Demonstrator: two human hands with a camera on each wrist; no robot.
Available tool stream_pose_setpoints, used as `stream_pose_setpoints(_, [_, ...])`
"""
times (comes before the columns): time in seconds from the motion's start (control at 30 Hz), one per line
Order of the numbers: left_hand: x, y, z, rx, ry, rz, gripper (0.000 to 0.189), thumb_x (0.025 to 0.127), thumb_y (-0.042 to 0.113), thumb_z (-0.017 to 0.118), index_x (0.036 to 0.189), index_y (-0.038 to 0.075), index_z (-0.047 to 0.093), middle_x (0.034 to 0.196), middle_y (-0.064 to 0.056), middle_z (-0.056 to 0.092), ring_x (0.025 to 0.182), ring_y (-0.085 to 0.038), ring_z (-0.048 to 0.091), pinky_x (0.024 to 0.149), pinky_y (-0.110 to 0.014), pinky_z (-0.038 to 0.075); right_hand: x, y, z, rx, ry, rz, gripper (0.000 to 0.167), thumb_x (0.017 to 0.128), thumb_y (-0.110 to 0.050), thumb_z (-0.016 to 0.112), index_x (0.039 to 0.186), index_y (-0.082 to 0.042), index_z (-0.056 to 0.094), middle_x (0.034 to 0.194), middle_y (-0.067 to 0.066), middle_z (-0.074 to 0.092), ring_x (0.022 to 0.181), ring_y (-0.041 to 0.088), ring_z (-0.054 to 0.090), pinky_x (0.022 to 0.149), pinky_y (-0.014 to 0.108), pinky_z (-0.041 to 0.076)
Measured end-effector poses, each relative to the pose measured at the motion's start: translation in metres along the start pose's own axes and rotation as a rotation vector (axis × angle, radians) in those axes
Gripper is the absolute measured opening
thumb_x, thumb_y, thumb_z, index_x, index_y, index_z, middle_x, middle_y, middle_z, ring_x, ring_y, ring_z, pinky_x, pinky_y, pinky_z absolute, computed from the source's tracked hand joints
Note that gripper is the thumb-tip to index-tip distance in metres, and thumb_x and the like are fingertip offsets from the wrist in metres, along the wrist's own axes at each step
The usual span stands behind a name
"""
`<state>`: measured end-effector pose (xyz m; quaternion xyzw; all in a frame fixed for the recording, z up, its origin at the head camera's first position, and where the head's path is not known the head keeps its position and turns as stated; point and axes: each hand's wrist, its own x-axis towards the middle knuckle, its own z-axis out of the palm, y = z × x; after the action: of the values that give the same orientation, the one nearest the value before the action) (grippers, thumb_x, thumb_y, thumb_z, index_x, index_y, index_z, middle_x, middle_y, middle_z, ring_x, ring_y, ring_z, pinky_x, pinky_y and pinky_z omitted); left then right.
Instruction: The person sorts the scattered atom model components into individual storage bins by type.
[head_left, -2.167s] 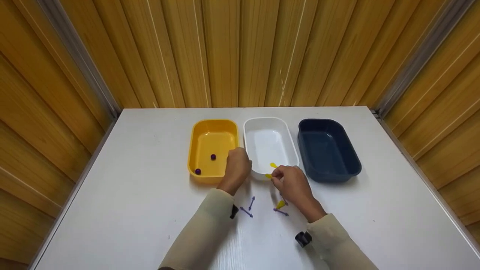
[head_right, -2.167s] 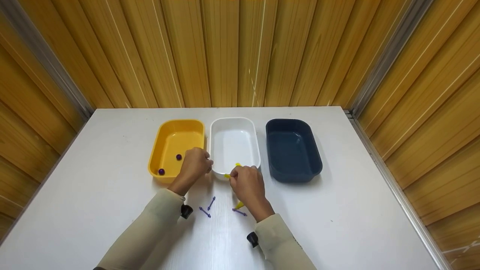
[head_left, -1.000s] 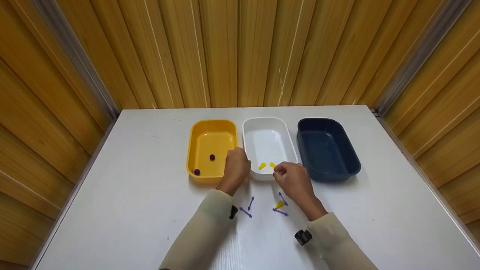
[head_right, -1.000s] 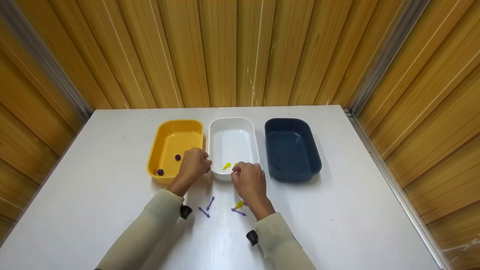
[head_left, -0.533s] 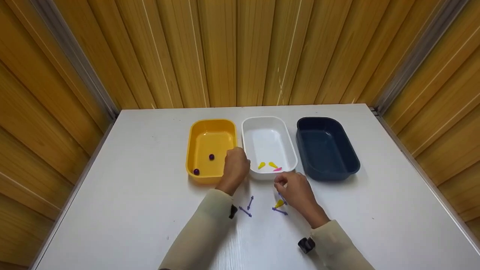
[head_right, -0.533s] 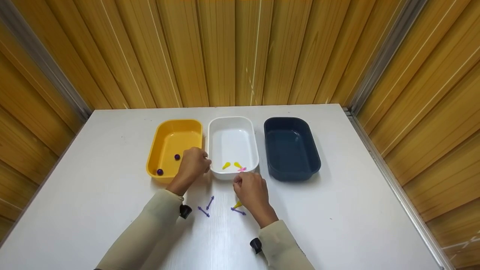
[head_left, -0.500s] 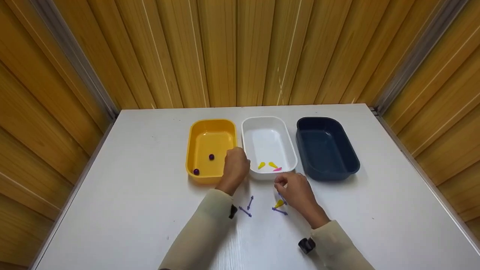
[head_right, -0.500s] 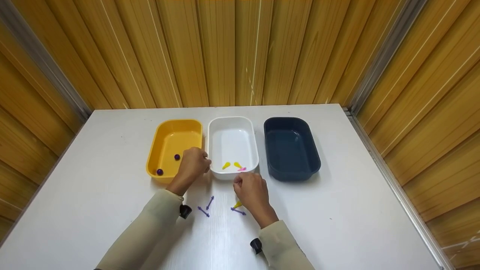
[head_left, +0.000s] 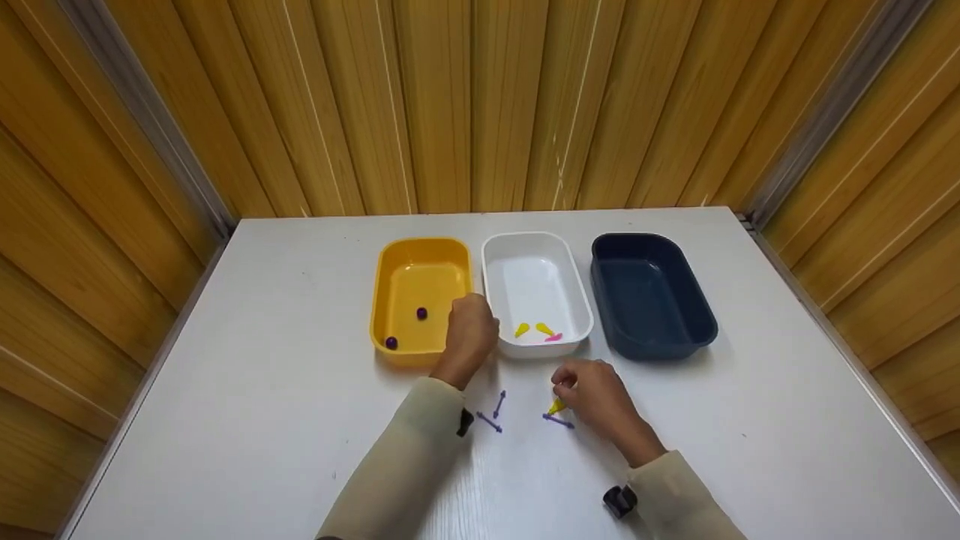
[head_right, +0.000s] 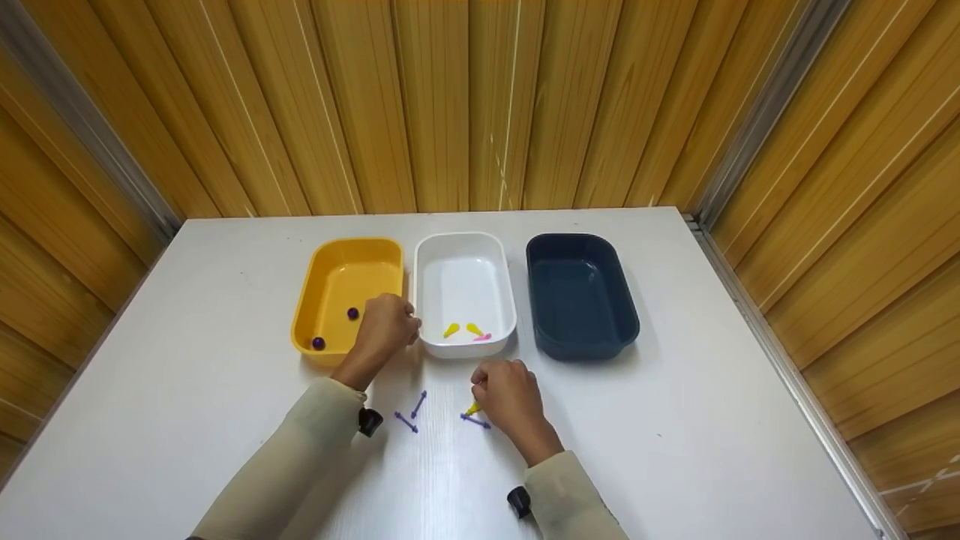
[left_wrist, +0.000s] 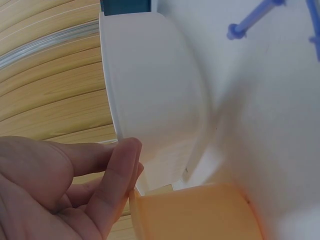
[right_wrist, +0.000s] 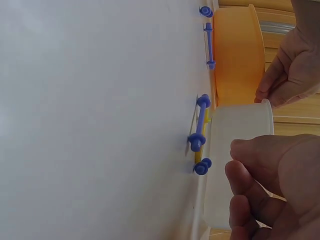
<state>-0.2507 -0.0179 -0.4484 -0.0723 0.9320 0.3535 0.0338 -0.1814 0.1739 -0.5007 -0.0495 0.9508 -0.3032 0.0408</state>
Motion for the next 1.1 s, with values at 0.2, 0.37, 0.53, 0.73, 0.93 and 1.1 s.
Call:
stream_pose_setpoints(0.2, [0.0001, 0.0004, -0.0003, 0.026, 0.02, 0.004, 0.023, 0.096, 0.005, 0.063, 0.115, -0.005, 0.072, 0.089, -0.013, 0.07, 0.075, -0.023, 0.064, 0.062, -0.026, 0.053, -0.0029, 0.0047, 0.0022, -0.027, -0.02, -0.033, 0.011, 0.084, -0.004, 0.074, 0.085, -0.014, 0.078, 0.077, -0.004, 0.066, 0.082, 0.015, 0.053, 0.081, 0.034, 0.044])
stream_pose_setpoints(0.37, [0.0001, 0.0017, -0.0007, 0.008, -0.015, -0.031, 0.025, 0.097, 0.006, 0.062, 0.12, -0.004, 0.07, 0.086, -0.011, 0.069, 0.072, -0.022, 0.065, 0.058, -0.023, 0.051, -0.0052, 0.0058, 0.0028, -0.066, -0.046, -0.058, 0.015, 0.082, -0.001, 0.073, 0.085, -0.014, 0.079, 0.078, -0.004, 0.065, 0.082, 0.016, 0.052, 0.081, 0.034, 0.044])
stream_pose_setpoints(0.53, [0.0, 0.0019, -0.001, -0.009, -0.031, -0.04, 0.026, 0.097, 0.005, 0.064, 0.12, -0.003, 0.07, 0.085, -0.01, 0.068, 0.071, -0.021, 0.065, 0.056, -0.022, 0.05, -0.0059, 0.005, 0.0021, -0.109, -0.048, -0.075, 0.015, 0.081, -0.001, 0.075, 0.087, -0.013, 0.081, 0.082, -0.003, 0.069, 0.084, 0.016, 0.053, 0.081, 0.035, 0.047])
stream_pose_setpoints(0.73, [0.0006, 0.0026, -0.0016, -0.006, -0.06, -0.07, 0.027, 0.098, 0.008, 0.063, 0.123, -0.001, 0.068, 0.081, -0.008, 0.066, 0.073, -0.021, 0.065, 0.058, -0.022, 0.05, -0.0046, 0.0036, 0.0011, -0.148, -0.075, -0.068, 0.013, 0.082, -0.002, 0.077, 0.085, -0.015, 0.081, 0.086, -0.001, 0.07, 0.086, 0.017, 0.053, 0.082, 0.036, 0.048])
stream_pose_setpoints(0.93, [0.0002, 0.0018, -0.0011, -0.011, -0.053, -0.058, 0.024, 0.098, 0.006, 0.062, 0.119, -0.001, 0.069, 0.079, -0.009, 0.064, 0.071, -0.021, 0.064, 0.057, -0.023, 0.049, -0.0042, 0.0036, 0.0011, -0.139, -0.078, -0.065, 0.011, 0.081, -0.005, 0.078, 0.079, -0.016, 0.077, 0.082, -0.001, 0.065, 0.084, 0.018, 0.05, 0.078, 0.034, 0.045])
stream_pose_setpoints(1.1, [-0.0003, 0.0011, -0.0007, 0.005, -0.026, -0.027, 0.024, 0.097, 0.005, 0.063, 0.119, -0.003, 0.07, 0.081, -0.009, 0.066, 0.072, -0.021, 0.064, 0.059, -0.022, 0.05, -0.0042, 0.0052, 0.0024, -0.124, -0.03, -0.108, 0.014, 0.08, -0.003, 0.078, 0.073, -0.016, 0.076, 0.077, -0.003, 0.065, 0.081, 0.016, 0.05, 0.075, 0.033, 0.044])
